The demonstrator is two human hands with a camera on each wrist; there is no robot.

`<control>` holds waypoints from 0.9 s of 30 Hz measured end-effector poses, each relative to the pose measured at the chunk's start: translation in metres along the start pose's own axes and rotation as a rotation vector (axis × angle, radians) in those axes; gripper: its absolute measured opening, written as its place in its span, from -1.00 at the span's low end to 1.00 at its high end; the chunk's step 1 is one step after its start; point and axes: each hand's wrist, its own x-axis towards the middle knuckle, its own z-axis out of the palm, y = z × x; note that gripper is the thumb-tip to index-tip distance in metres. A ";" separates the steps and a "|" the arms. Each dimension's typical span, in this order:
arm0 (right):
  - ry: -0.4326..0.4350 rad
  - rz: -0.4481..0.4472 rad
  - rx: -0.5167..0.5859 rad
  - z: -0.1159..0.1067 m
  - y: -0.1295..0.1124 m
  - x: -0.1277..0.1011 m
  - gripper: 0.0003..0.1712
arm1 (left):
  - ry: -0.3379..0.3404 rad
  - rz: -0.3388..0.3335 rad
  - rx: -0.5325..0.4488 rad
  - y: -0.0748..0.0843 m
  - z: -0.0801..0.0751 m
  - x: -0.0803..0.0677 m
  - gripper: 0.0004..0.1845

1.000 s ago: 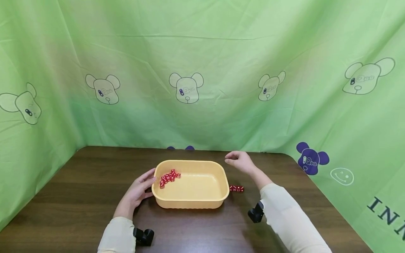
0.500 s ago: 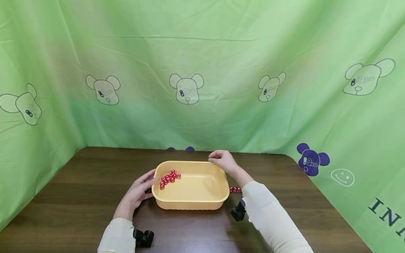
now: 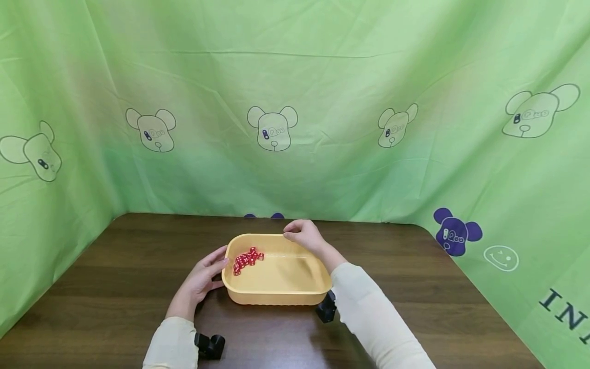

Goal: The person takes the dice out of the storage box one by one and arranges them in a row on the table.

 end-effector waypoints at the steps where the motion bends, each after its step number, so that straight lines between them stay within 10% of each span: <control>1: -0.001 0.003 0.006 0.003 -0.001 0.001 -0.86 | 0.002 0.000 -0.001 0.000 0.000 0.000 -0.47; 27: -0.183 0.060 0.048 0.067 -0.014 0.002 -0.85 | -0.003 0.012 -0.004 0.002 0.000 0.000 -0.47</control>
